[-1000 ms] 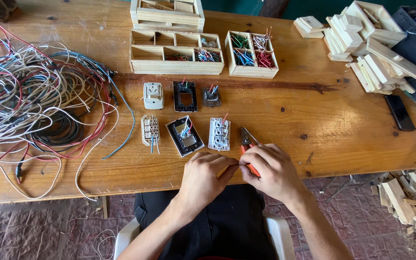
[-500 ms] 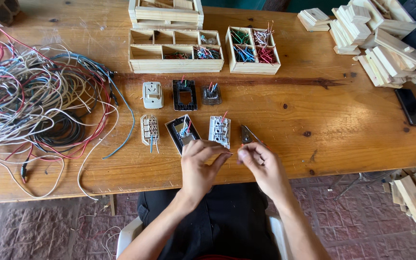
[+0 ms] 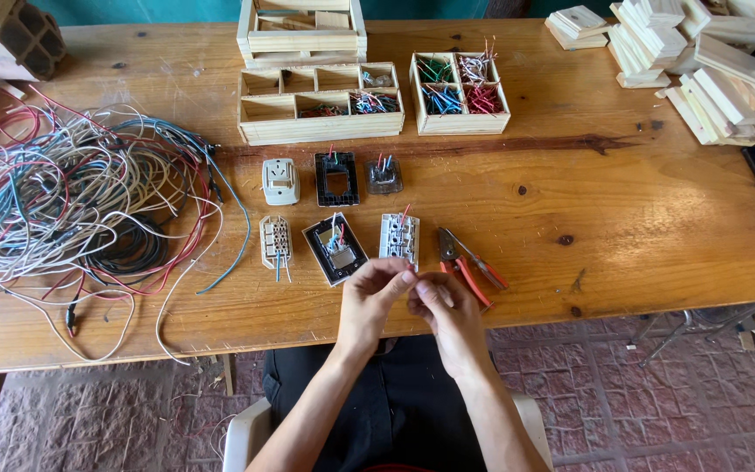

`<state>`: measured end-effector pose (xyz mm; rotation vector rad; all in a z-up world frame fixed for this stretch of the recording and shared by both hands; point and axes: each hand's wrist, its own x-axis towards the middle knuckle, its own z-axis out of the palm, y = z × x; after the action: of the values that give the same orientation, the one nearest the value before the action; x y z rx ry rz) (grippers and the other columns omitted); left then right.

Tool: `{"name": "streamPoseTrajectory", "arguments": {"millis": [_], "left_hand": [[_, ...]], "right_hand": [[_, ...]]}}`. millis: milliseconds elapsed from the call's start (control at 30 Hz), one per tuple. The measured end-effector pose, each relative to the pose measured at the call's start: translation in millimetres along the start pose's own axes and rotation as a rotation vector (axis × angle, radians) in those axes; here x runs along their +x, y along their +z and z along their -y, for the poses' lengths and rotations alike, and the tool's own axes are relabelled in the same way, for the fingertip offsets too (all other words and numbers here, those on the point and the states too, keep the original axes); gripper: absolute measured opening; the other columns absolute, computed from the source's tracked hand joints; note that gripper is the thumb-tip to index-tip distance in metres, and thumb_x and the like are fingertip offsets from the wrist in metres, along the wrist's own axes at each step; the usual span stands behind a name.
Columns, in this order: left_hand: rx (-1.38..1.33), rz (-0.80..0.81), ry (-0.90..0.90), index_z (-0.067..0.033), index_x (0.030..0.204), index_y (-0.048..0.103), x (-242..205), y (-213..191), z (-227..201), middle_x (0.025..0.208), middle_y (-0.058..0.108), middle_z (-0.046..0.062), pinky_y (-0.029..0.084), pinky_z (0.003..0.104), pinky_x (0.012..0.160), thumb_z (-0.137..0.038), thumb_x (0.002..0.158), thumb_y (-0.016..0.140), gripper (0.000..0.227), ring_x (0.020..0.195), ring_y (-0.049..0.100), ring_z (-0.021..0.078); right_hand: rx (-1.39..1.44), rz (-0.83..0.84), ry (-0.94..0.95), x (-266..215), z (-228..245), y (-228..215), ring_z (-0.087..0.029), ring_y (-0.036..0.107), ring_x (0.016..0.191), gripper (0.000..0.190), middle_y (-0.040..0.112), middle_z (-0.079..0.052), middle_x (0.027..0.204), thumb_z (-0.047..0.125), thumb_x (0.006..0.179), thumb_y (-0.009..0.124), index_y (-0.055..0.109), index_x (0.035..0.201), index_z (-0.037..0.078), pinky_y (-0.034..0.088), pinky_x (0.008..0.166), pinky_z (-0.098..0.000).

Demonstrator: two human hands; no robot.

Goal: The person assembles an electrical outlet by stripping wires with a tool and inserting them into the terminals of an outlet fixture, then securing the connections with a screwdriver.

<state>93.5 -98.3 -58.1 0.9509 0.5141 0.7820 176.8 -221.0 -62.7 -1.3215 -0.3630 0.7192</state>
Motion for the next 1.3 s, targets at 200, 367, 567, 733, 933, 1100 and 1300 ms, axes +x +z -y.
{"name": "streamPoseTrajectory", "arguments": {"millis": [200, 367, 567, 733, 933, 1100, 1300], "left_hand": [[0.945, 0.210, 0.359, 0.0077, 0.154, 0.048, 28, 6, -40, 0.150, 0.054, 0.036, 0.056, 0.070, 0.104, -0.001, 0.081, 0.087, 0.083, 0.130, 0.060, 0.0623], [1.519, 0.439, 0.094, 0.0074, 0.170, 0.023, 60, 18, -27, 0.171, 0.032, 0.037, 0.038, 0.052, 0.129, -0.017, 0.068, 0.104, 0.133, 0.158, 0.036, 0.0512], [1.405, 0.477, 0.196, 0.0091, 0.162, 0.038, 82, 4, -12, 0.163, 0.045, 0.035, 0.042, 0.060, 0.126, -0.026, 0.057, 0.107, 0.130, 0.152, 0.043, 0.0579], [1.322, 0.382, 0.228, -0.0005, 0.154, 0.048, 88, 1, 4, 0.156, 0.046, 0.027, 0.057, 0.063, 0.109, -0.022, 0.052, 0.103, 0.118, 0.130, 0.062, 0.0575], [1.092, 0.304, 0.372, 0.0038, 0.153, 0.048, 33, 18, -61, 0.158, 0.034, 0.033, 0.064, 0.074, 0.093, 0.002, 0.061, 0.095, 0.104, 0.116, 0.064, 0.0684], [0.977, 0.267, 0.536, -0.0123, 0.158, 0.049, -1, -8, -69, 0.165, 0.033, 0.022, 0.065, 0.073, 0.090, -0.005, 0.063, 0.098, 0.106, 0.118, 0.063, 0.0675], [0.940, 0.228, 0.581, -0.0156, 0.158, 0.046, -30, -21, -88, 0.166, 0.035, 0.018, 0.066, 0.046, 0.098, -0.014, 0.075, 0.096, 0.097, 0.131, 0.072, 0.0344]], "right_hand": [[-0.115, -0.158, -0.224, 0, 16, -21, -0.021, 0.075, 0.094, 0.026, 0.075, -0.015, 0.097, 0.020, 0.103, 0.078, 0.069, 0.114, -0.002, 0.064, 0.091, -0.0369], [-0.202, -0.188, -0.281, 7, 0, -35, -0.017, 0.076, 0.087, 0.021, 0.078, -0.013, 0.091, 0.015, 0.098, 0.083, 0.071, 0.107, 0.001, 0.066, 0.087, -0.0387], [-0.191, -0.182, -0.283, 5, 14, -34, -0.016, 0.072, 0.084, 0.020, 0.068, -0.009, 0.095, 0.009, 0.094, 0.084, 0.076, 0.109, 0.000, 0.066, 0.085, -0.0374], [-0.217, -0.182, -0.335, 14, 13, -33, -0.013, 0.071, 0.080, 0.014, 0.069, -0.008, 0.093, 0.007, 0.096, 0.083, 0.078, 0.107, 0.001, 0.064, 0.082, -0.0355], [-0.186, -0.171, -0.426, 1, 38, -22, -0.015, 0.072, 0.089, 0.013, 0.070, -0.009, 0.096, 0.006, 0.094, 0.082, 0.078, 0.105, 0.001, 0.063, 0.089, -0.0378], [-0.323, -0.044, -0.581, -36, 89, 21, -0.017, 0.075, 0.087, 0.012, 0.072, -0.011, 0.095, 0.003, 0.092, 0.086, 0.081, 0.102, 0.001, 0.065, 0.089, -0.0384], [-0.952, -0.026, -0.989, -58, 126, 59, -0.020, 0.074, 0.102, 0.012, 0.072, -0.009, 0.114, 0.005, 0.101, 0.076, 0.082, 0.112, 0.008, 0.063, 0.092, -0.0311]]}}
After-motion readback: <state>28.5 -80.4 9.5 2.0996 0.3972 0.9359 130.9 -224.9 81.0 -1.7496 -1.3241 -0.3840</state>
